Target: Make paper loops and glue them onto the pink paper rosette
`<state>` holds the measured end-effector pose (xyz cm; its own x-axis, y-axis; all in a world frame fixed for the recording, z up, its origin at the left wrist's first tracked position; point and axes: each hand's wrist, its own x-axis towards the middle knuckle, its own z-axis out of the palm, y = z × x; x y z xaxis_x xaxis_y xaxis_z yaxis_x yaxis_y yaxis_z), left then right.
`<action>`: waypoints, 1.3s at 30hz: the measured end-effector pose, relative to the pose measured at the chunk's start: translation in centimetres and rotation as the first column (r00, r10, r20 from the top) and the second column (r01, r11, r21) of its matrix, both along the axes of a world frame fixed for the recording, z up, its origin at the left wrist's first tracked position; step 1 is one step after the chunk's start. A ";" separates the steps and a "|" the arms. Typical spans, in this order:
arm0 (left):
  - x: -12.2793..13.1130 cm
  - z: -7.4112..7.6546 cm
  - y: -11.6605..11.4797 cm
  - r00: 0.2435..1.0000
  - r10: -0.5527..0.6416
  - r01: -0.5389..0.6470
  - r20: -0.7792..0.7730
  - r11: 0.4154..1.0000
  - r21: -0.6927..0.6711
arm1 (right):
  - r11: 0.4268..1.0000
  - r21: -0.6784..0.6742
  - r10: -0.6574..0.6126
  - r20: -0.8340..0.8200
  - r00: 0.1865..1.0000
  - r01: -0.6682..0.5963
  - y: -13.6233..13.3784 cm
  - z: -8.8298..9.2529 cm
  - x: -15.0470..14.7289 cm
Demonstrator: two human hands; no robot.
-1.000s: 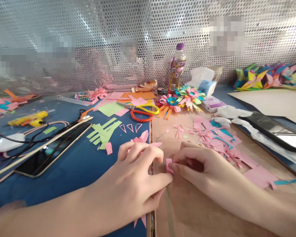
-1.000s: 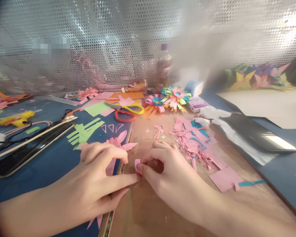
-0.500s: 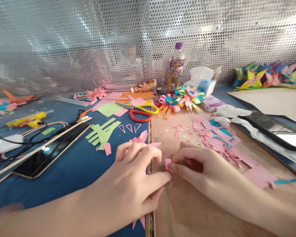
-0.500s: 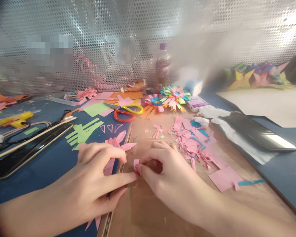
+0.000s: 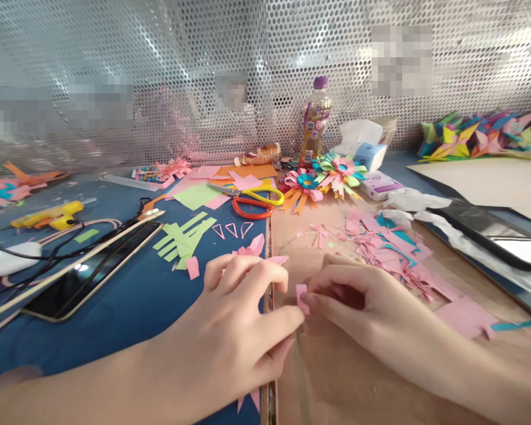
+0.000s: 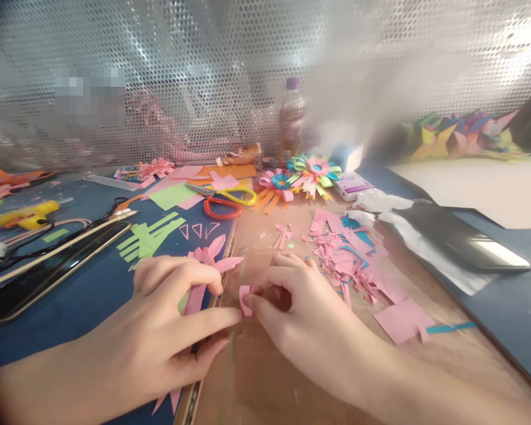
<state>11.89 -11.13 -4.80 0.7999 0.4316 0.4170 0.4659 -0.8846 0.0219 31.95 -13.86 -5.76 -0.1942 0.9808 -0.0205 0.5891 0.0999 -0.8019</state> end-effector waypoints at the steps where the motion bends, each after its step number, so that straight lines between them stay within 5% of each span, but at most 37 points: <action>1: 0.0 0.0 0.1 1.000 0.009 -0.010 0.015 1.000 0.006 | 1.000 -0.009 -0.005 -0.020 1.000 0.004 0.0 0.0 0.1; 11: -0.7 1.1 0.4 0.992 -0.100 0.091 0.075 0.988 0.123 | 0.986 -0.139 0.053 -0.239 0.970 -0.088 -0.8 1.9 -0.2; 23: -0.4 1.0 0.6 0.960 -0.249 0.238 0.128 0.966 0.097 | 0.940 -0.287 0.068 -0.377 0.924 -0.186 -1.0 1.1 0.0; 35: -0.3 1.1 0.4 0.952 -0.254 0.243 0.168 0.966 0.084 | 0.960 -0.198 0.137 -0.285 0.949 -0.198 -1.0 0.8 0.1; 39: -0.3 1.5 0.6 0.957 -0.251 0.237 0.142 0.965 0.108 | 0.991 0.017 0.132 -0.144 0.981 -0.131 -1.3 0.9 0.4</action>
<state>11.55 -10.52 -3.33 0.7999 0.1863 0.5705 0.2324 -0.9726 -0.0082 32.37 -15.16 -4.89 -0.3215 0.9466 0.0244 0.4482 0.1749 -0.8767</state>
